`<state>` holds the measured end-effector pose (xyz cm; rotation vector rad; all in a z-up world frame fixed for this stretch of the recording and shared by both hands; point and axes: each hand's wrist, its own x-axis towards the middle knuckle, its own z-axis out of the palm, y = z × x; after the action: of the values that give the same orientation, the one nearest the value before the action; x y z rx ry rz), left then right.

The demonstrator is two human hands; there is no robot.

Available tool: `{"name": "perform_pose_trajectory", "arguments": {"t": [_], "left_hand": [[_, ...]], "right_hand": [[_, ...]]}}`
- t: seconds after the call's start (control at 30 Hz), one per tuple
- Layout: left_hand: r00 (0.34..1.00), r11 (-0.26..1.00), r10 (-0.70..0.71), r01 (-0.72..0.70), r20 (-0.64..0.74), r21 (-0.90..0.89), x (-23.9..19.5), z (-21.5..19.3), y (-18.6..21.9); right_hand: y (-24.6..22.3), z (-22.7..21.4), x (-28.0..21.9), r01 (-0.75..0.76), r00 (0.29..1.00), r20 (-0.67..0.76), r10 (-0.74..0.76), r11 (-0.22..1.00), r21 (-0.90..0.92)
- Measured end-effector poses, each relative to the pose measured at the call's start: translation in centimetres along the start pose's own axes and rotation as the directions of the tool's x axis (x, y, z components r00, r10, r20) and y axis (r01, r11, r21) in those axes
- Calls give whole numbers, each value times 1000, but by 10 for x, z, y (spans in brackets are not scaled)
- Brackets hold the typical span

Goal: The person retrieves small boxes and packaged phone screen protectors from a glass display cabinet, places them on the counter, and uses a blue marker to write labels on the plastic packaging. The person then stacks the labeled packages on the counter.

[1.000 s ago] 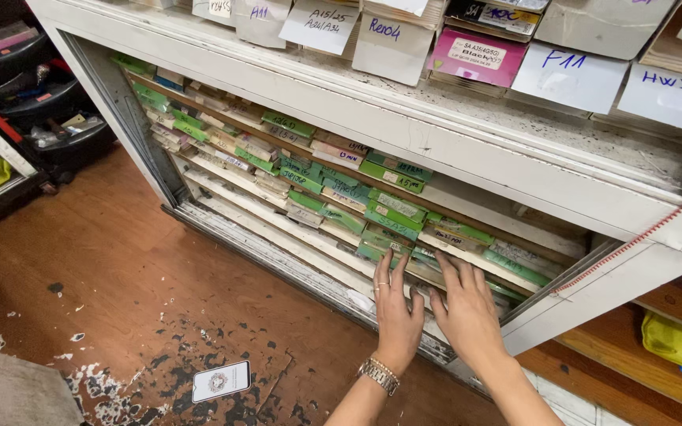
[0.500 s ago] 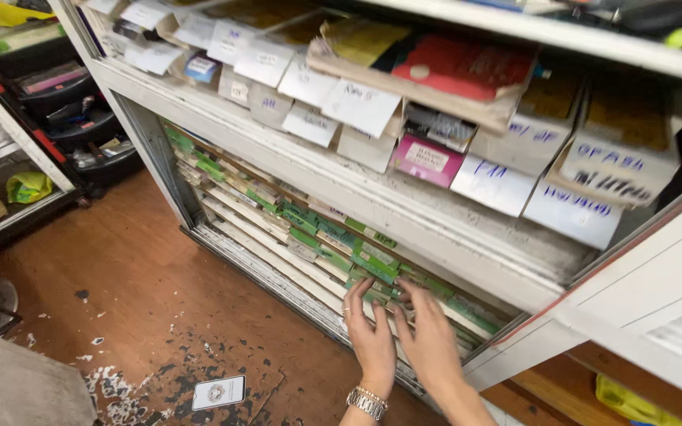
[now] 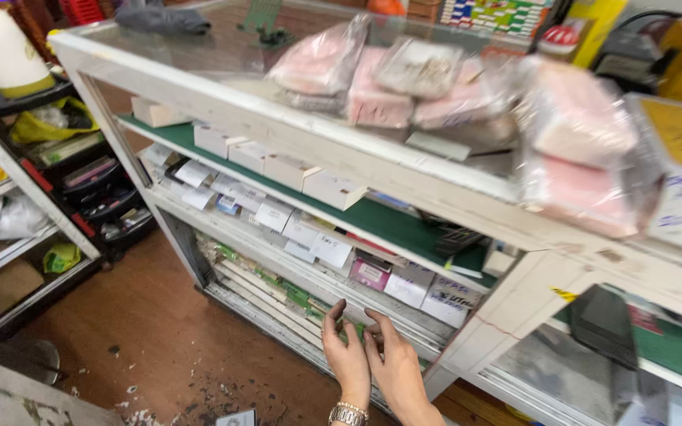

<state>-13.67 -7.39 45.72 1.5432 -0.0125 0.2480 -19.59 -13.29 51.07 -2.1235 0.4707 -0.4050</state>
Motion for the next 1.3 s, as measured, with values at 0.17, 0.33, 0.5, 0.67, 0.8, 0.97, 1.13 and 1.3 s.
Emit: {"name": "perform_pose_trajectory", "arguments": {"t": [0.17,0.33,0.5,0.67,0.8,0.97,1.13,1.3], "left_hand": [[993,999,17,-14,119,-29,-8,7,121],[974,998,50,-41,222,-45,-23,13,222],[941,968,226,-190,250,-162,-29,43,291],[889,941,216,-80,403,-328,-36,99,347],[828,967,256,-216,499,-138,-44,143,372],[789,911,293,-402,541,92,-50,173,365],[761,883,267,-439,592,166,-44,187,363],[770,930,177,-334,614,151,-42,190,372]], "right_hand": [[-78,-76,-16,-32,995,-96,35,999,26],[-134,-150,-32,-119,969,-208,133,990,80],[-147,-231,-37,-26,915,-397,71,993,117],[-136,-321,-40,5,794,-605,59,995,104],[-117,-384,-15,18,756,-648,-94,992,-123],[-88,-405,13,-16,832,-521,-192,930,-368],[-88,-403,27,-127,900,-435,-32,935,-331],[-100,-415,28,-151,905,-421,65,973,-175]]}}
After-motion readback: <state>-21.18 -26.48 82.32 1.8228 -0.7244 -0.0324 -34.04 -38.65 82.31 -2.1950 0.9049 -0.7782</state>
